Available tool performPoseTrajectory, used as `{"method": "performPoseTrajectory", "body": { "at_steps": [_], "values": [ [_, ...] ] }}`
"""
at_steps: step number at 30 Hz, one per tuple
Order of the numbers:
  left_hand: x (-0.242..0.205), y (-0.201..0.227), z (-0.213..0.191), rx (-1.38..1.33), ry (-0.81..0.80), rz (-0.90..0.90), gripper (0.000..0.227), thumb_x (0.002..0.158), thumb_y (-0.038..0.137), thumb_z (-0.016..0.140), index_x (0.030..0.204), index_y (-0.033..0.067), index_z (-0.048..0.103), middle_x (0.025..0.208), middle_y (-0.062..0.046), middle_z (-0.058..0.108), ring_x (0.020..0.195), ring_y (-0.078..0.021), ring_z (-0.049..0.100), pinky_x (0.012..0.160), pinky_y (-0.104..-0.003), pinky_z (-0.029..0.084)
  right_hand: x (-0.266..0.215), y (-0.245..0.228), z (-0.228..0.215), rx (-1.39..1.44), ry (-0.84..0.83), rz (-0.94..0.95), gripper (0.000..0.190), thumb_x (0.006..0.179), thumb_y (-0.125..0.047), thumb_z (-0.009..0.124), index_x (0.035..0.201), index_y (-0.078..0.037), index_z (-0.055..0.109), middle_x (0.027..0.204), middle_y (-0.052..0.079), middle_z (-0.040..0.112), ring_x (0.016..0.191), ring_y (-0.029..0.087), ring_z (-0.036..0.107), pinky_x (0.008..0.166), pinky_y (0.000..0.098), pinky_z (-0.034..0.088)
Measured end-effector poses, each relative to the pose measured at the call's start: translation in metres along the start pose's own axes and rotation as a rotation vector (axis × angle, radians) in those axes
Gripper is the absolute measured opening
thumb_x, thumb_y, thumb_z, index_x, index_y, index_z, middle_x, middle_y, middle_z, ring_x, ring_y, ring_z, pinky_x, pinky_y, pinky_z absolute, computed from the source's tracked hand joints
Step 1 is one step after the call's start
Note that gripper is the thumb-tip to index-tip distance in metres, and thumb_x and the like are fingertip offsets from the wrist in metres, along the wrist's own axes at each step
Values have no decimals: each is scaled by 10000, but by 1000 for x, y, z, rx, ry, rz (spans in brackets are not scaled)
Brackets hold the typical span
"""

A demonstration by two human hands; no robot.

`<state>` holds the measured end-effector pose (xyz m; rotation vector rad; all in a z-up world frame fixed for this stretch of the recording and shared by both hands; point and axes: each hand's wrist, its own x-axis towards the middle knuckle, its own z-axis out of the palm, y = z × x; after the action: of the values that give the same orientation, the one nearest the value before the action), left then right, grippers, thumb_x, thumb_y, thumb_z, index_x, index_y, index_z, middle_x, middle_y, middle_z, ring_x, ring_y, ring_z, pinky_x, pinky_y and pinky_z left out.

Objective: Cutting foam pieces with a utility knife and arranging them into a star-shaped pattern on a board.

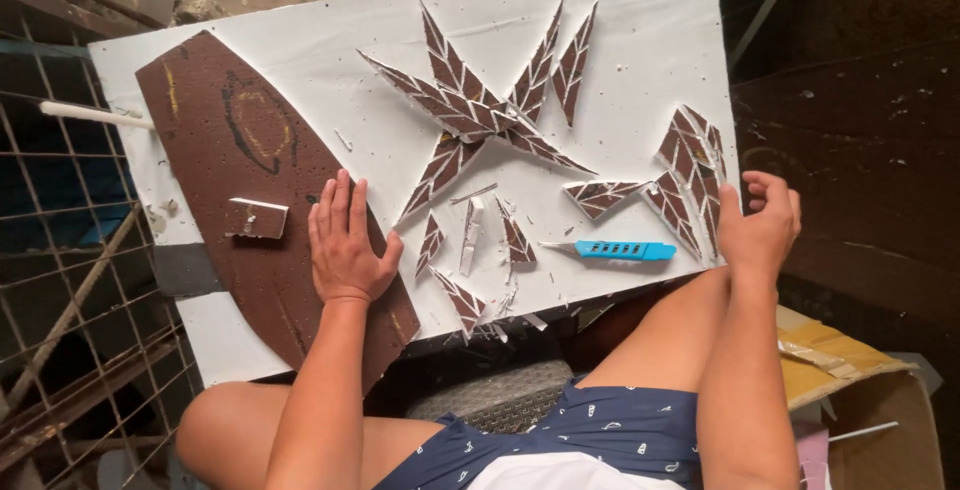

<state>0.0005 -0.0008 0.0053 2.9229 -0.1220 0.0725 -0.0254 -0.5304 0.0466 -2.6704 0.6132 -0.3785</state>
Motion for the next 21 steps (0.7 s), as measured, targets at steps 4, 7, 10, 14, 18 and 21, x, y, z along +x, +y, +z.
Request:
{"method": "performPoseTrajectory", "body": {
  "at_steps": [4, 7, 10, 14, 18, 21],
  "values": [
    [0, 2, -1, -16, 4, 3, 828, 789, 482, 515, 1551, 177, 402, 1661, -78, 305, 1516, -286, 298, 1219, -466, 244, -10, -8, -3, 34, -93, 97, 390, 909, -166, 839, 1264, -70, 712, 1067, 150, 650, 919, 321, 677, 838, 449, 541],
    [-1, 1, 0, -15, 7, -5, 821, 786, 472, 514, 1546, 180, 407, 1657, -72, 310, 1517, -281, 299, 1220, -459, 237, -14, -18, -1, 70, -129, 86, 381, 899, -180, 836, 1252, -87, 727, 1052, 157, 671, 924, 330, 707, 842, 441, 548],
    [-1, 1, 0, -16, 7, -6, 824, 783, 474, 514, 1547, 183, 405, 1657, -70, 310, 1518, -280, 296, 1223, -458, 233, -9, -22, 2, 45, -14, -26, 378, 901, -146, 854, 1251, -71, 731, 1066, 158, 647, 929, 352, 685, 857, 446, 545],
    [-1, 1, 1, -21, 15, -6, 821, 785, 470, 522, 1546, 181, 410, 1656, -75, 316, 1515, -284, 302, 1220, -464, 238, 6, -43, -1, 82, -83, -153, 352, 910, -102, 828, 1254, -120, 754, 1113, 115, 653, 1007, 328, 673, 899, 439, 524],
    [0, 1, 0, -29, 2, -11, 817, 789, 469, 511, 1546, 183, 403, 1661, -71, 302, 1519, -284, 290, 1223, -464, 232, 30, -76, -13, 123, -201, -71, 311, 990, -34, 708, 1288, -122, 718, 1138, 144, 620, 1023, 287, 628, 933, 409, 499],
    [0, 0, 1, -25, -4, -15, 822, 789, 470, 514, 1552, 188, 398, 1663, -69, 297, 1523, -281, 283, 1225, -464, 229, 53, -28, 21, 92, -101, -190, 370, 936, -6, 778, 1298, -64, 730, 1122, 163, 643, 996, 349, 681, 878, 450, 536]
  ]
}}
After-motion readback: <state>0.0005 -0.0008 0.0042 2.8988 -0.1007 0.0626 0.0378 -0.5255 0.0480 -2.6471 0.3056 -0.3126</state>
